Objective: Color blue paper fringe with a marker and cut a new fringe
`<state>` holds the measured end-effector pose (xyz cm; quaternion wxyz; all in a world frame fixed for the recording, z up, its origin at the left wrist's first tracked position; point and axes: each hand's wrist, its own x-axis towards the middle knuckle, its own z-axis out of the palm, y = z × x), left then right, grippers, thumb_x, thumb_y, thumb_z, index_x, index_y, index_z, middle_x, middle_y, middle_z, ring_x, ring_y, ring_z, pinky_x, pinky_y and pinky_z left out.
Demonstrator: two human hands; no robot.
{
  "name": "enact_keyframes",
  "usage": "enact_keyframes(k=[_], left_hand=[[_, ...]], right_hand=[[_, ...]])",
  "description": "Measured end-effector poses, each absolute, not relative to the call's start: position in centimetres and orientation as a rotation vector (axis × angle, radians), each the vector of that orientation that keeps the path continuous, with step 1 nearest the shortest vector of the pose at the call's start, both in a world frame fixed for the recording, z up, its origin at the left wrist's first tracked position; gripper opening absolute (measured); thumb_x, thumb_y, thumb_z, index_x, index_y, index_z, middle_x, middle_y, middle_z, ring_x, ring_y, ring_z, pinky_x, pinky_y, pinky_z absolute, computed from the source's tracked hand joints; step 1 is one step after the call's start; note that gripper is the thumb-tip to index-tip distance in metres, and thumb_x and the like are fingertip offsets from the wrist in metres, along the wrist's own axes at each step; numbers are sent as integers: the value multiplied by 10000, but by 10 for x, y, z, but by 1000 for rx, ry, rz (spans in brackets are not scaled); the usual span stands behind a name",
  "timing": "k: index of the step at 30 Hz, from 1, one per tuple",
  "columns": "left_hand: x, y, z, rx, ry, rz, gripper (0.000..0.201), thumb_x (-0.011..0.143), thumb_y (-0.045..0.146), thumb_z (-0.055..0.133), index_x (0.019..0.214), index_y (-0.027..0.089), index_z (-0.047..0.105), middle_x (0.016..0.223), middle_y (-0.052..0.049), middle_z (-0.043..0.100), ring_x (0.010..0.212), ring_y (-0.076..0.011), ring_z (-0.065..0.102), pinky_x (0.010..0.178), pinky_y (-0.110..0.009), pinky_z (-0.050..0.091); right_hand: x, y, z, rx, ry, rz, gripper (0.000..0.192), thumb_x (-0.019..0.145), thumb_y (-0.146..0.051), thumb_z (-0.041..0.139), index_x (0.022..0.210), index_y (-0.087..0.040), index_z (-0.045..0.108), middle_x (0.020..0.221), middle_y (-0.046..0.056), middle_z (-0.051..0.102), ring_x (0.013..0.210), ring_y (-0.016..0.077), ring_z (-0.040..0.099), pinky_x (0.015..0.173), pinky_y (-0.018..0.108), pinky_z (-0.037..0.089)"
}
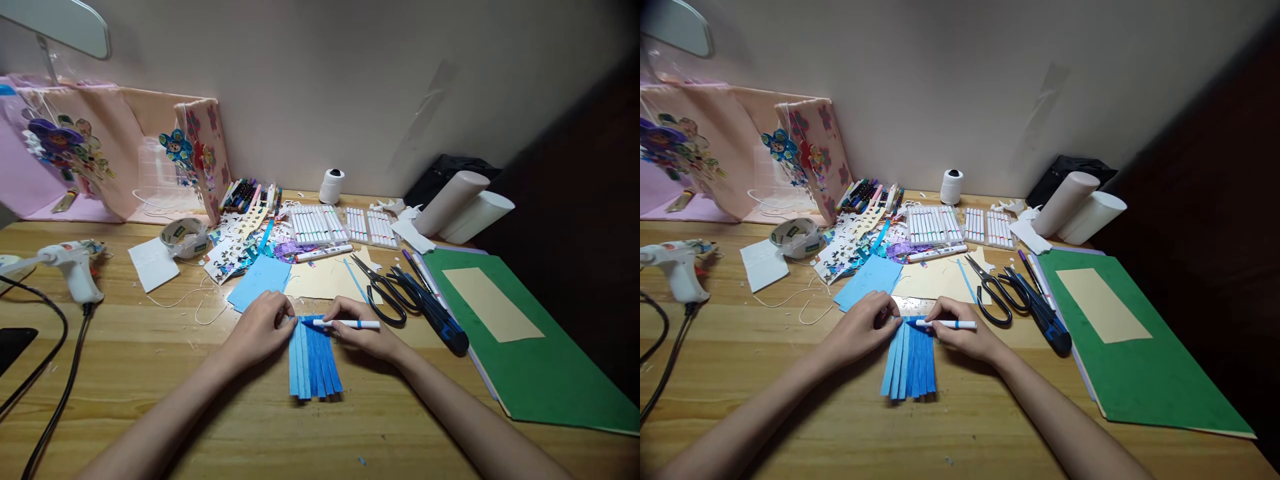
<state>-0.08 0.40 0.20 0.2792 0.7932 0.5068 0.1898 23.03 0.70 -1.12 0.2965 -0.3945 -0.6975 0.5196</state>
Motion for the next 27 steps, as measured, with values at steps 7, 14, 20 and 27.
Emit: enact_keyframes(k=[7, 14, 20, 27], left_hand=[[0, 4, 2, 2112, 1362, 522, 93, 813, 273, 518, 794, 184, 541, 753, -35, 554, 761, -210, 506, 647, -317, 369], [-1, 4, 1, 2117, 1355, 554, 69, 807, 253, 520, 789, 190, 542, 744, -25, 552, 769, -208, 512, 652, -313, 371], [-1, 4, 2, 2118, 1354, 542, 62, 808, 238, 512, 786, 189, 543, 734, -24, 547, 761, -207, 508, 640, -310, 366], [-1, 4, 1, 2126, 1358, 529, 64, 810, 248, 509, 790, 196, 541, 746, -27, 554, 773, -214, 513, 647, -316, 367]], right_hand=[[230, 8, -12, -1041, -1856, 1394, 162, 837, -325, 566, 847, -165, 592, 789, 28, 602, 705, 159, 531, 624, 251, 389], [230, 7, -10, -1044, -1865, 1392, 160, 844, -323, 561, 847, -167, 594, 798, 30, 607, 718, 162, 531, 633, 254, 392], [229, 6, -12, -1045, -1824, 1463, 183, 850, -350, 560, 846, -168, 574, 793, 22, 592, 699, 151, 518, 612, 239, 378], [230, 7, -11, -1051, -1837, 1429, 194, 844, -361, 564, 844, -168, 584, 787, 21, 592, 702, 156, 518, 614, 244, 377]])
